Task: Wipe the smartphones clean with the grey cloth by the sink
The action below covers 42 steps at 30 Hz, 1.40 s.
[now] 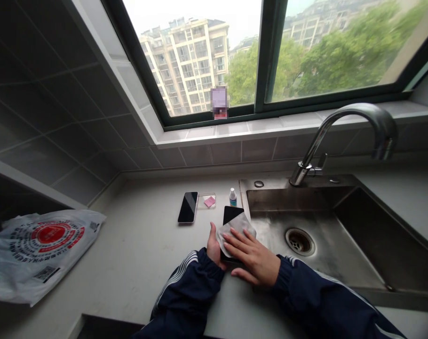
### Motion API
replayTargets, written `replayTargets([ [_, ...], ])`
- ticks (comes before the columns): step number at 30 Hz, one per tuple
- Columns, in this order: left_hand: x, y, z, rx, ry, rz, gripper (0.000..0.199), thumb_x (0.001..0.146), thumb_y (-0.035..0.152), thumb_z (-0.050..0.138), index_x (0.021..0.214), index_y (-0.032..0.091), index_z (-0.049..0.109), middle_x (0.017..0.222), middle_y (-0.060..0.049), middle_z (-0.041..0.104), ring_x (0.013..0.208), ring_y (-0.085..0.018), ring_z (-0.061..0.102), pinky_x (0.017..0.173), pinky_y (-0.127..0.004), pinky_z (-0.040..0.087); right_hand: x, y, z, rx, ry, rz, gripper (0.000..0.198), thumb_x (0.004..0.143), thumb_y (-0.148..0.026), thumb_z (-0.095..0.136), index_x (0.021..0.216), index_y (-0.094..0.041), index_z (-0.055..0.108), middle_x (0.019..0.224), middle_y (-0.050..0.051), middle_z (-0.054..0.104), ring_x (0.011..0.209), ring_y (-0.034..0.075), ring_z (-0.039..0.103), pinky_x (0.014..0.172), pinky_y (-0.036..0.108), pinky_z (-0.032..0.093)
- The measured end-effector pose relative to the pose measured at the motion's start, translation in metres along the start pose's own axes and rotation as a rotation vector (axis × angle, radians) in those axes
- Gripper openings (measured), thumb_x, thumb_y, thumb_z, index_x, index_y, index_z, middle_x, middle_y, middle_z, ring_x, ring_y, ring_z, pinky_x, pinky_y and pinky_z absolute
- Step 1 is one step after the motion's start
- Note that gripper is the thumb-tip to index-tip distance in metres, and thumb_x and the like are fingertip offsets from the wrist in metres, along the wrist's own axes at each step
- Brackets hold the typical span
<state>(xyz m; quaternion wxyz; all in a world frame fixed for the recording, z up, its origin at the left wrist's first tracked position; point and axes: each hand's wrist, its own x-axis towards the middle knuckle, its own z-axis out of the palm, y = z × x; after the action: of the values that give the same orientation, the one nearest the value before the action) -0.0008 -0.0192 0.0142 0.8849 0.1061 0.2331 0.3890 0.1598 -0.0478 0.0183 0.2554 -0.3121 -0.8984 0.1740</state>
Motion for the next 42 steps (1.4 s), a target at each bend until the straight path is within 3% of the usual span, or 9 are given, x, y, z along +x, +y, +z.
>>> replayTargets([
  [3, 0.002, -0.003, -0.003, 0.042, 0.017, 0.035, 0.085, 0.082, 0.075, 0.033, 0.125, 0.005, 0.054, 0.127, -0.020, 0.059, 0.132, -0.032, 0.043, 0.114, -0.043, 0.026, 0.002, 0.001, -0.001, -0.101, -0.016, -0.033, 0.064, 0.093, -0.045, 0.051, 0.148, -0.017, 0.033, 0.152, 0.011, 0.032, 0.144, 0.027, 0.017, 0.115, 0.048, 0.019],
  [8, 0.006, -0.009, -0.007, 0.126, 0.010, 0.146, 0.066, 0.089, 0.061, 0.036, 0.135, 0.015, 0.048, 0.139, -0.012, 0.052, 0.138, -0.026, 0.036, 0.118, -0.039, 0.020, 0.004, 0.013, -0.008, -0.163, 0.073, 0.047, 0.065, 0.095, -0.041, 0.049, 0.151, -0.017, 0.025, 0.155, 0.011, 0.023, 0.145, 0.029, 0.012, 0.115, 0.050, 0.020],
  [13, 0.003, -0.011, -0.007, 0.194, -0.076, 0.101, 0.067, 0.090, 0.062, 0.034, 0.139, 0.018, 0.044, 0.139, -0.010, 0.052, 0.138, -0.026, 0.036, 0.118, -0.041, 0.019, 0.004, 0.020, -0.006, -0.202, 0.171, 0.138, 0.066, 0.096, -0.037, 0.047, 0.152, -0.016, 0.019, 0.157, 0.013, 0.016, 0.145, 0.031, 0.011, 0.114, 0.052, 0.020],
  [16, 0.003, -0.009, -0.006, 0.140, 0.008, 0.143, 0.064, 0.092, 0.058, 0.029, 0.137, 0.015, 0.047, 0.135, -0.011, 0.056, 0.137, -0.024, 0.037, 0.119, -0.038, 0.018, 0.008, 0.012, 0.001, -0.195, 0.162, 0.126, 0.065, 0.097, -0.035, 0.047, 0.152, -0.014, 0.019, 0.157, 0.014, 0.016, 0.145, 0.032, 0.011, 0.114, 0.054, 0.021],
  [19, 0.003, -0.005, -0.005, 0.090, 0.074, 0.130, 0.067, 0.090, 0.061, 0.034, 0.126, 0.009, 0.056, 0.128, -0.015, 0.060, 0.135, -0.026, 0.041, 0.118, -0.039, 0.020, 0.009, 0.000, 0.008, -0.166, 0.088, 0.029, 0.061, 0.095, -0.040, 0.050, 0.149, -0.018, 0.032, 0.153, 0.010, 0.029, 0.144, 0.030, 0.019, 0.115, 0.049, 0.023],
  [24, 0.002, -0.004, -0.007, 0.050, -0.025, -0.027, 0.074, 0.083, 0.071, 0.037, 0.110, 0.007, 0.064, 0.122, -0.019, 0.062, 0.133, -0.031, 0.043, 0.117, -0.040, 0.023, 0.003, -0.002, 0.009, -0.082, 0.106, -0.063, 0.055, 0.097, -0.040, 0.045, 0.145, -0.014, 0.038, 0.151, 0.012, 0.034, 0.142, 0.028, 0.025, 0.114, 0.048, 0.025],
  [29, 0.005, -0.007, -0.013, 0.024, -0.100, 0.005, 0.064, 0.089, 0.061, 0.037, 0.120, 0.009, 0.059, 0.125, -0.015, 0.061, 0.135, -0.025, 0.040, 0.118, -0.037, 0.020, -0.001, 0.008, 0.007, -0.042, 0.259, -0.045, 0.050, 0.098, -0.032, 0.043, 0.144, -0.015, 0.040, 0.150, 0.011, 0.037, 0.141, 0.027, 0.027, 0.113, 0.045, 0.030],
  [37, 0.007, -0.005, -0.014, 0.122, -0.182, 0.103, 0.056, 0.091, 0.053, 0.041, 0.128, 0.014, 0.057, 0.138, -0.010, 0.053, 0.142, -0.023, 0.026, 0.119, -0.036, 0.012, -0.001, 0.013, 0.008, -0.183, 0.232, 0.034, 0.056, 0.098, -0.038, 0.043, 0.147, -0.011, 0.035, 0.153, 0.014, 0.029, 0.143, 0.032, 0.021, 0.112, 0.051, 0.030],
  [42, 0.005, -0.003, -0.015, 0.185, -0.202, 0.023, 0.065, 0.089, 0.057, 0.042, 0.136, 0.012, 0.049, 0.142, -0.011, 0.049, 0.143, -0.025, 0.025, 0.119, -0.037, 0.010, -0.003, 0.023, 0.003, -0.252, 0.243, 0.124, 0.056, 0.097, -0.037, 0.044, 0.147, -0.013, 0.035, 0.155, 0.013, 0.023, 0.144, 0.034, 0.016, 0.111, 0.053, 0.030],
])
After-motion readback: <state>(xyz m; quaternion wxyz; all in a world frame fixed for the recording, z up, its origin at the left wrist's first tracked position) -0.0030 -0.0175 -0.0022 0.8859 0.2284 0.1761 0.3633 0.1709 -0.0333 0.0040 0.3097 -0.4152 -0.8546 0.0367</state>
